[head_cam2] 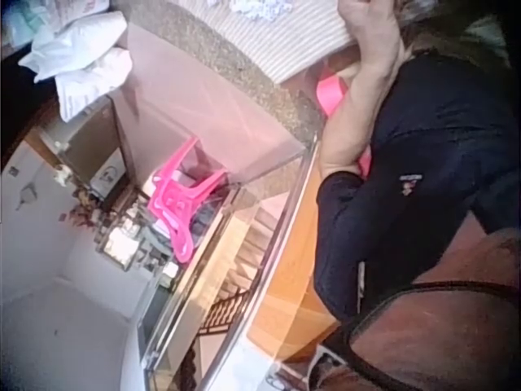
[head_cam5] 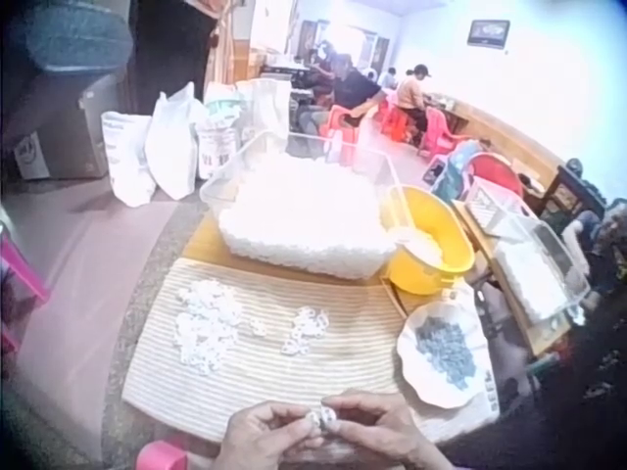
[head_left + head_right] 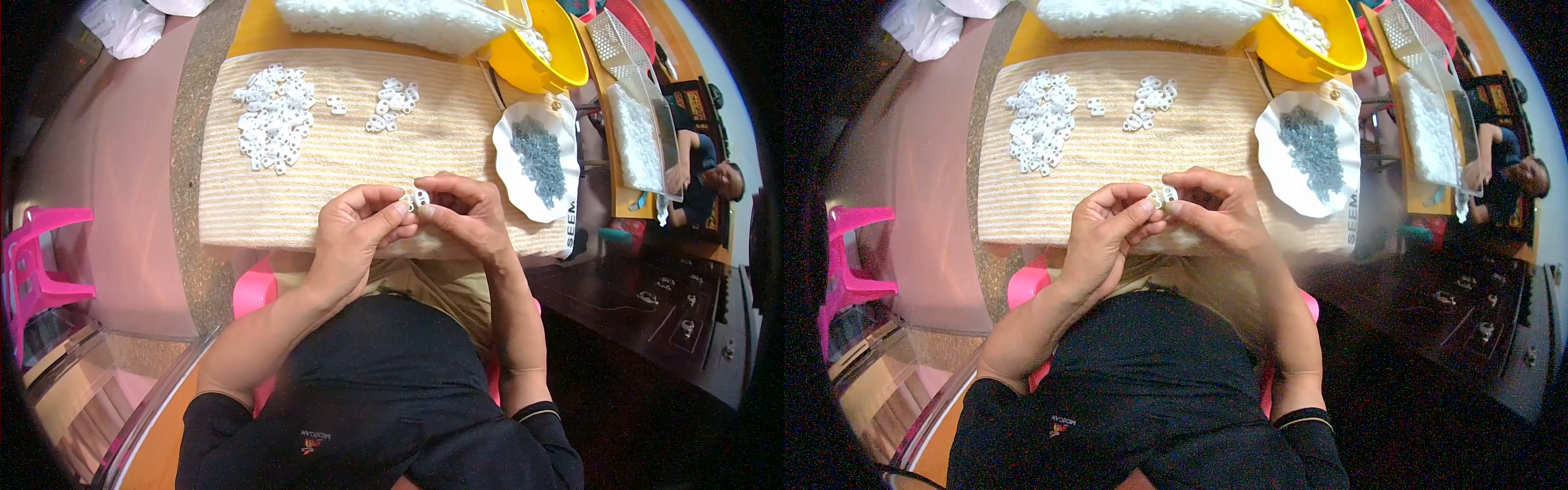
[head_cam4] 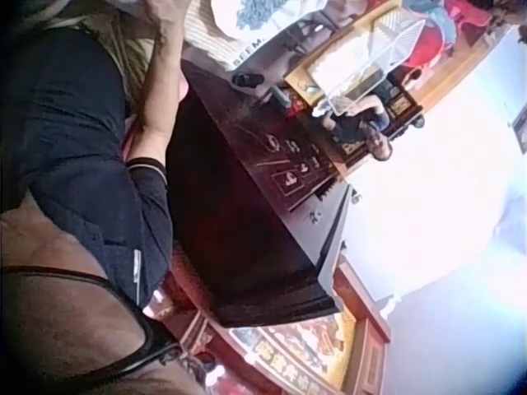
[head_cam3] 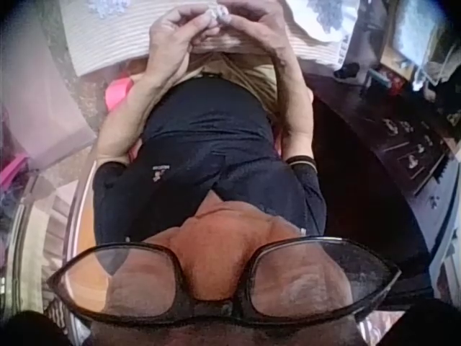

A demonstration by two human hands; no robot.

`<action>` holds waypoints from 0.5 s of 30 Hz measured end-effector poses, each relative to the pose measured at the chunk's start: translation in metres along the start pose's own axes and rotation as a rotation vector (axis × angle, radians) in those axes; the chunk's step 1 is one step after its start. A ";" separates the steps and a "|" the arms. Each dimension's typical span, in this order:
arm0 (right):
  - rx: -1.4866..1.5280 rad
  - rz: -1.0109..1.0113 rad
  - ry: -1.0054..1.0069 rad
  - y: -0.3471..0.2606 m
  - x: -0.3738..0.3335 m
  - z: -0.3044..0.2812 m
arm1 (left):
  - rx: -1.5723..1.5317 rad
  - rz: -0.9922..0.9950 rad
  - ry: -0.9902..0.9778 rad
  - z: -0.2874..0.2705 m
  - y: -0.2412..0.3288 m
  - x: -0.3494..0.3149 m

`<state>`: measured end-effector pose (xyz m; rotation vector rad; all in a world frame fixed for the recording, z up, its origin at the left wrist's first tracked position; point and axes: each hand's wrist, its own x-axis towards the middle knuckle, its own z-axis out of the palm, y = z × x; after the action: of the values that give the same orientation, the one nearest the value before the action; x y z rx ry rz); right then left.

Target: The recorder is assembling small white plastic components by manually inserting small blue pins into them.

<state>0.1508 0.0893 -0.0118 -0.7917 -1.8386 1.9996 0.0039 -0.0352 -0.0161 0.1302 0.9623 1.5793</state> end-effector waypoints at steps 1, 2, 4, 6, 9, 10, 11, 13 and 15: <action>0.007 0.041 -0.006 0.000 0.000 0.000 | 0.001 0.000 0.000 0.000 0.000 0.000; 0.007 0.041 -0.006 0.000 0.000 0.000 | 0.002 -0.005 0.000 0.000 0.001 0.000; 0.019 0.036 -0.018 0.003 0.001 -0.001 | 0.004 -0.012 0.001 0.000 0.000 0.002; 0.015 0.007 -0.032 0.002 0.000 -0.001 | 0.010 -0.001 -0.015 0.001 0.001 -0.001; 0.036 -0.015 -0.048 0.001 0.000 0.000 | 0.012 -0.004 -0.010 0.003 0.002 0.000; 0.057 -0.014 -0.049 0.001 0.001 0.000 | 0.012 -0.005 -0.009 0.003 0.002 0.000; 0.058 -0.013 -0.049 0.002 0.001 -0.001 | 0.013 -0.009 -0.015 0.003 0.002 0.000; 0.050 -0.017 -0.058 0.004 0.001 -0.002 | 0.014 -0.012 -0.022 0.004 0.002 0.000; 0.053 -0.021 -0.055 0.002 0.001 -0.001 | 0.017 -0.017 -0.013 0.004 0.002 -0.001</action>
<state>0.1504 0.0903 -0.0136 -0.7064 -1.8080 2.0680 0.0049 -0.0335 -0.0114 0.1439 0.9647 1.5531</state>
